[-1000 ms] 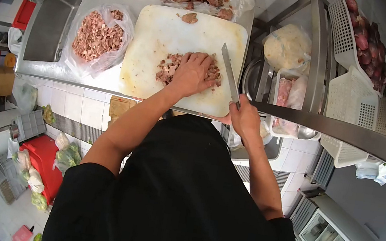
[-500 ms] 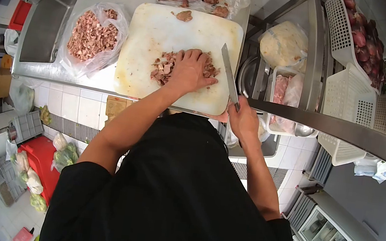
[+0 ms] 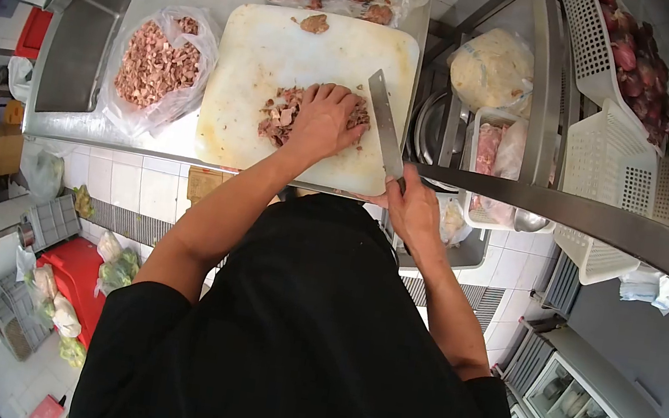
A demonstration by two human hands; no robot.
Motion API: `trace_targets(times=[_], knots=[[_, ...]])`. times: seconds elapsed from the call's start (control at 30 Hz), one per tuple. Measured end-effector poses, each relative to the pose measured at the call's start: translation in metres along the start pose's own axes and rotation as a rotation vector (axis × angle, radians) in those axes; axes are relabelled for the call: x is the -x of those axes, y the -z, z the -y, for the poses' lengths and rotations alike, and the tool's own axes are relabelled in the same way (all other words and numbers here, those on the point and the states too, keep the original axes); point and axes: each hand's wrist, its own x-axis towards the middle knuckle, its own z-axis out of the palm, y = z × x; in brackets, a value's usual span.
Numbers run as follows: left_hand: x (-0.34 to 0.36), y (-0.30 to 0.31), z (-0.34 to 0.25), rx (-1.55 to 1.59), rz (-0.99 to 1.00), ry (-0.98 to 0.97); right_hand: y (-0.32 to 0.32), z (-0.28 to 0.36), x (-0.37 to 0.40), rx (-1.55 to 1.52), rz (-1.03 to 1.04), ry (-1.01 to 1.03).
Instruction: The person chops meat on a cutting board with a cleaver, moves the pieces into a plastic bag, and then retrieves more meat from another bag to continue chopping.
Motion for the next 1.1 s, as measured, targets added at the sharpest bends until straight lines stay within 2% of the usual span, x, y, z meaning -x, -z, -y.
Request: trace_targets(times=[0.17, 0.27, 0.33, 0.47, 0.53, 0.6, 0.73, 0.9, 0.97, 1.1], knots=[[-0.001, 0.003, 0.003, -0.004, -0.046, -0.035, 0.016, -0.002, -0.006, 0.171, 0.029, 0.012], [-0.008, 0.011, 0.007, 0.159, -0.042, -0.059, 0.020, -0.001, 0.000, 0.203, 0.034, 0.048], [-0.011, 0.010, 0.012, 0.251, 0.037, -0.079, 0.021, 0.000, 0.005, 0.221, 0.029, 0.076], [-0.013, -0.001, 0.015, 0.155, 0.091, -0.093, 0.025, 0.007, 0.011, 0.215, 0.085, 0.059], [-0.014, -0.004, 0.015, 0.159, 0.036, -0.105, 0.024, 0.009, 0.008, 0.206, 0.117, 0.031], [-0.014, -0.007, 0.016, 0.166, 0.022, -0.119, 0.017, 0.009, 0.000, 0.244, 0.084, 0.092], [-0.014, -0.009, 0.020, 0.205, -0.009, -0.159, -0.009, 0.016, -0.052, 0.275, 0.136, 0.061], [-0.014, -0.005, 0.017, 0.223, 0.008, -0.145, -0.024, 0.033, -0.110, 0.150, -0.032, 0.184], [-0.016, 0.004, 0.016, 0.240, 0.006, -0.136, -0.014, 0.032, -0.104, 0.162, -0.016, 0.169], [-0.013, 0.004, 0.014, 0.276, -0.008, -0.065, 0.032, 0.032, -0.037, 0.237, 0.122, 0.061]])
